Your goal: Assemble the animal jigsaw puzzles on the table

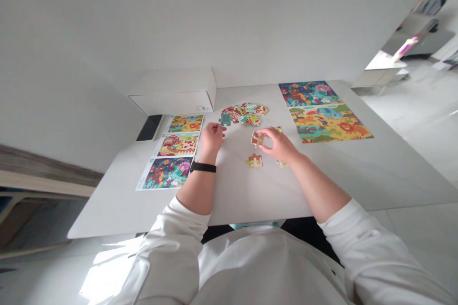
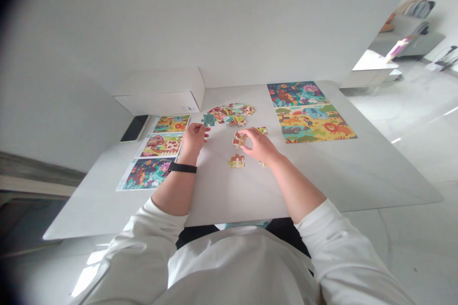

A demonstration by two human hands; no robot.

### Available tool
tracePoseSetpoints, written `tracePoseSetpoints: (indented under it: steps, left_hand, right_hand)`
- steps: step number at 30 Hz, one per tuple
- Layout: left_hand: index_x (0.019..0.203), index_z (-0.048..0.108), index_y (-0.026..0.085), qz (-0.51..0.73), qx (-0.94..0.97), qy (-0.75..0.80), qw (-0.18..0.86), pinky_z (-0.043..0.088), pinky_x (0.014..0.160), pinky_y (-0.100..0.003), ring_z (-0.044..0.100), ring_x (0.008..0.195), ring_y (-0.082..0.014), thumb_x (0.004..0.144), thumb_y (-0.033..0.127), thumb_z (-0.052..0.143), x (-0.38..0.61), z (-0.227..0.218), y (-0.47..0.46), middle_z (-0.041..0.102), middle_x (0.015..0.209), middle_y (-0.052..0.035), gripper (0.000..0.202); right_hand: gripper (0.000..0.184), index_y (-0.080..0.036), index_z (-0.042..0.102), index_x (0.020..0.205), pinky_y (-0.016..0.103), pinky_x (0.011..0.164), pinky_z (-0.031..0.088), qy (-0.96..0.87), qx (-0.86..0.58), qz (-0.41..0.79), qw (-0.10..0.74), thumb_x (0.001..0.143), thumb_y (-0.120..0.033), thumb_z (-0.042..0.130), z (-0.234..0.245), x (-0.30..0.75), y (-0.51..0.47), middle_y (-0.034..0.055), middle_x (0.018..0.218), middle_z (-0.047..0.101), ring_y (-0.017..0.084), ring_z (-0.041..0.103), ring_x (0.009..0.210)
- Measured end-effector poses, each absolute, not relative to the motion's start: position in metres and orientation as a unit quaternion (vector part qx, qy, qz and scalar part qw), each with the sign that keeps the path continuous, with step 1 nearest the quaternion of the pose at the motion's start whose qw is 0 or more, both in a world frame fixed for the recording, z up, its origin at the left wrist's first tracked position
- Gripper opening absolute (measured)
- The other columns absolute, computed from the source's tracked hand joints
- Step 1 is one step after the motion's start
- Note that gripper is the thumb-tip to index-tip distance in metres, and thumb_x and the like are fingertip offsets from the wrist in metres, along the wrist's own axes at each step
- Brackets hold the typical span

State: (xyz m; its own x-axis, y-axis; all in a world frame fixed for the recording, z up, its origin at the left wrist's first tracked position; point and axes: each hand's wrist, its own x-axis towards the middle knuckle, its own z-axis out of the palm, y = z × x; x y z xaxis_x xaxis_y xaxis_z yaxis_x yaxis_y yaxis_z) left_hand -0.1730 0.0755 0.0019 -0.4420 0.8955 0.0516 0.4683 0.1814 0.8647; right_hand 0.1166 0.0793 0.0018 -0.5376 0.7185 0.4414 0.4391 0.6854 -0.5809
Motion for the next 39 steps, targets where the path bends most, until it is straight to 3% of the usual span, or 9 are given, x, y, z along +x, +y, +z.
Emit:
tracePoseSetpoints:
  steps: [4,7,10,14,19,23,27,31,39]
  left_hand:
    - [0.120,0.069,0.021,0.386,0.526,0.742,0.154,0.058,0.092,-0.033,0.077,0.101,-0.0206,0.100,0.022,0.055,-0.172,-0.001,0.074,0.080,0.124,-0.0104,0.025]
    - [0.131,0.071,0.019,0.320,0.622,0.705,0.116,0.051,0.116,-0.040,0.070,0.128,-0.0263,0.095,0.013,0.059,-0.166,-0.001,0.069,0.073,0.142,-0.0142,0.038]
    - [0.134,0.072,0.017,0.279,0.671,0.681,0.091,0.045,0.124,-0.045,0.063,0.140,-0.0302,0.094,0.012,0.059,-0.159,0.002,0.063,0.070,0.146,-0.0176,0.042]
    - [0.130,0.075,0.018,0.263,0.679,0.679,0.089,0.051,0.117,-0.043,0.069,0.127,-0.0298,0.098,0.018,0.058,-0.151,0.007,0.054,0.074,0.136,-0.0157,0.036]
    - [0.106,0.080,0.019,0.234,0.688,0.672,0.142,0.055,0.102,-0.039,0.074,0.113,-0.0291,0.099,0.023,0.058,-0.138,0.015,0.044,0.081,0.117,-0.0134,0.023]
    - [0.092,0.076,0.020,0.269,0.660,0.643,0.282,0.056,0.079,-0.031,0.073,0.085,-0.0211,0.102,0.038,0.059,-0.121,0.022,0.037,0.082,0.095,-0.0074,0.027]
    - [0.097,0.073,0.019,0.328,0.604,0.567,0.454,0.049,0.055,-0.023,0.067,0.069,-0.0136,0.099,0.048,0.064,-0.105,0.026,0.031,0.080,0.098,-0.0068,0.031]
    - [0.092,0.070,0.018,0.352,0.571,0.543,0.506,0.048,0.051,-0.021,0.063,0.064,-0.0105,0.094,0.044,0.073,-0.100,0.025,0.029,0.078,0.091,-0.0066,0.026]
    - [0.089,0.068,0.017,0.431,0.499,0.577,0.482,0.045,0.048,-0.017,0.061,0.064,-0.0092,0.091,0.041,0.071,-0.108,0.025,0.034,0.078,0.097,-0.0084,0.025]
  right_hand:
    - [0.049,-0.028,0.064,0.138,0.050,0.112,0.058,-0.850,-0.350,0.196,0.341,0.090,-0.018,0.071,0.004,0.120,0.080,0.0100,0.135,0.070,0.029,0.069,0.128]
    - [0.049,-0.028,0.064,0.137,0.049,0.112,0.058,-0.846,-0.364,0.193,0.338,0.090,-0.017,0.071,0.007,0.122,0.080,0.0101,0.135,0.070,0.029,0.069,0.128]
    - [0.050,-0.028,0.064,0.138,0.049,0.111,0.059,-0.839,-0.377,0.194,0.341,0.090,-0.017,0.071,0.009,0.123,0.080,0.0099,0.136,0.070,0.029,0.069,0.126]
    - [0.051,-0.028,0.064,0.139,0.049,0.113,0.058,-0.833,-0.390,0.193,0.341,0.090,-0.018,0.071,0.010,0.124,0.079,0.0102,0.135,0.069,0.029,0.070,0.126]
    - [0.052,-0.030,0.063,0.140,0.050,0.113,0.058,-0.831,-0.403,0.187,0.333,0.090,-0.018,0.072,0.010,0.124,0.079,0.0101,0.135,0.069,0.030,0.069,0.127]
    - [0.051,-0.028,0.063,0.139,0.048,0.109,0.060,-0.827,-0.401,0.186,0.348,0.090,-0.019,0.072,0.013,0.123,0.077,0.0110,0.132,0.069,0.030,0.070,0.122]
    - [0.053,-0.029,0.062,0.140,0.046,0.103,0.063,-0.822,-0.394,0.199,0.360,0.089,-0.018,0.071,0.015,0.118,0.072,0.0102,0.133,0.070,0.029,0.071,0.120]
    - [0.052,-0.030,0.063,0.139,0.047,0.101,0.063,-0.824,-0.381,0.209,0.363,0.089,-0.021,0.074,0.013,0.114,0.070,0.0103,0.132,0.070,0.030,0.071,0.119]
    - [0.042,-0.027,0.066,0.137,0.043,0.097,0.065,-0.791,-0.376,0.269,0.401,0.095,-0.029,0.071,0.007,0.118,0.075,0.0083,0.119,0.076,0.024,0.076,0.102]
